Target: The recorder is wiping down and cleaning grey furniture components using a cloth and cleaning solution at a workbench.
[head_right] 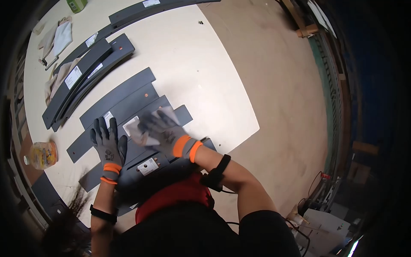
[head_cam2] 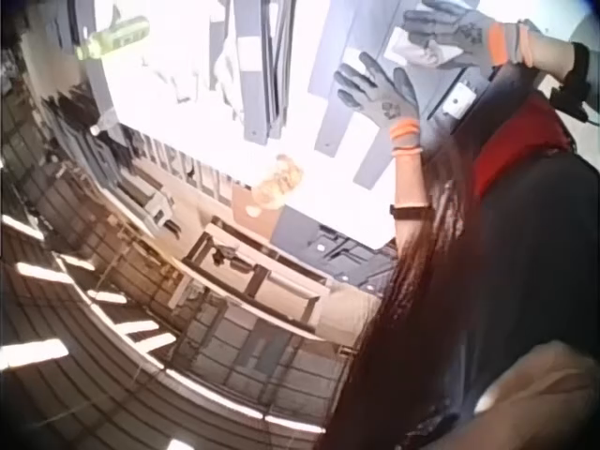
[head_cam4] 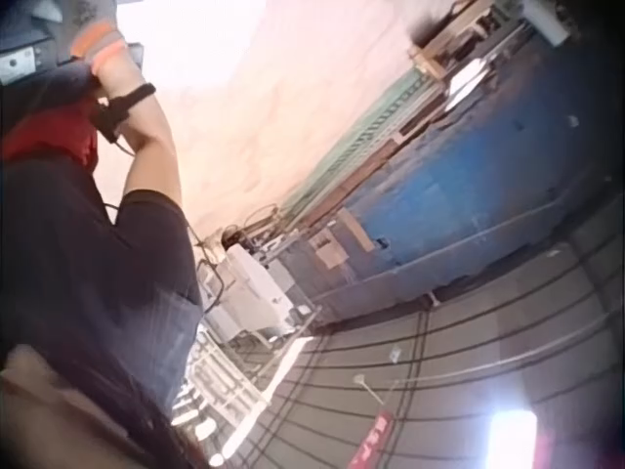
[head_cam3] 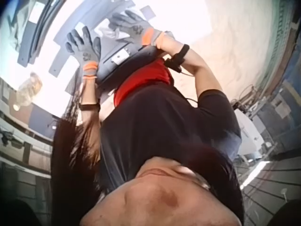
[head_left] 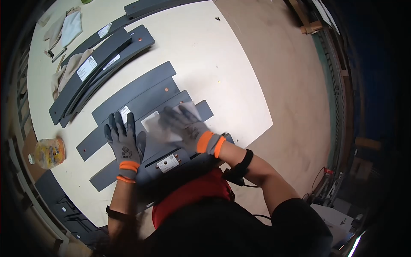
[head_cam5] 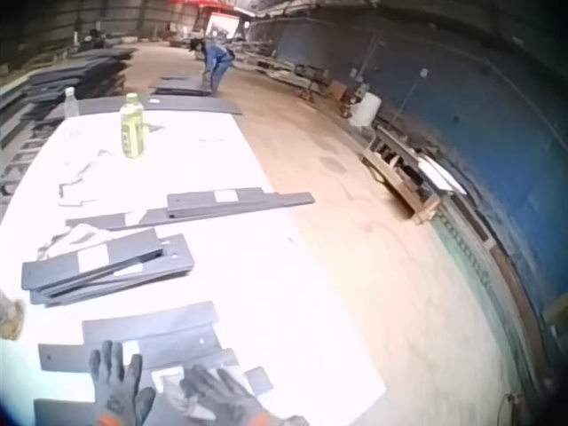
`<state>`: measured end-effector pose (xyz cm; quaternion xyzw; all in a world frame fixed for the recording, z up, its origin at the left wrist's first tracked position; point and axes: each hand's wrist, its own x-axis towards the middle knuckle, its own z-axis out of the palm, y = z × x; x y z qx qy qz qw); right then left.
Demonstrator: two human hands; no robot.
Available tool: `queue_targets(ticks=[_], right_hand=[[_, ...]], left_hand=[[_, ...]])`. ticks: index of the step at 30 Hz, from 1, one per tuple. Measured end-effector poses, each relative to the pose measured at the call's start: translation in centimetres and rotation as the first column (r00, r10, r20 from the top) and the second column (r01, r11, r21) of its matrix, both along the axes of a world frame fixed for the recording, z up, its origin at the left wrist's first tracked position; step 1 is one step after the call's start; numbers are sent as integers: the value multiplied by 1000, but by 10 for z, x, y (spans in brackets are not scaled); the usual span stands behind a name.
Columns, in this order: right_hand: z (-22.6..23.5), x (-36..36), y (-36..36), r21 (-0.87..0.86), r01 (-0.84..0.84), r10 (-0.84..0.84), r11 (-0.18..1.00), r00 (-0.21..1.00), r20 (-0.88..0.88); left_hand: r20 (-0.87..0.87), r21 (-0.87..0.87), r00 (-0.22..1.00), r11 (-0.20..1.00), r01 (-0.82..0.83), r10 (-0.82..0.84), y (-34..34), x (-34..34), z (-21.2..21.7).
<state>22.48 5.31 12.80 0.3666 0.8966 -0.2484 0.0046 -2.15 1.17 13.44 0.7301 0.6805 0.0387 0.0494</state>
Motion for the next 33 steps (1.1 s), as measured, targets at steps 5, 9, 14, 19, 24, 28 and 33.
queue_targets(ticks=[5, 9, 14, 19, 24, 28, 33], right_hand=[[12, 27, 10, 142, 364, -379, 920, 921, 93], [13, 14, -12, 52, -70, 63, 996, 988, 139], [5, 23, -1, 139, 531, -544, 836, 835, 77], [18, 16, -31, 10, 372, -357, 928, 885, 299], [1, 28, -11, 173, 658, -679, 733, 721, 139], [18, 3, -44, 94, 426, -435, 900, 863, 257], [1, 18, -10, 187, 710, -729, 678, 682, 52]], left_hand=[[-55, -26, 998, 1000, -14, 13, -1, 3, 3], [-50, -56, 999, 998, -19, 16, 1, 3, 7], [-70, -25, 997, 999, -22, 20, -1, 7, 6], [-76, -4, 997, 1000, -26, 25, -1, 5, 2], [-97, 17, 995, 999, -28, 30, 0, 9, 2], [-113, 33, 993, 999, -22, 26, -2, 5, 0], [-123, 22, 992, 999, -25, 27, 0, 9, 3]])
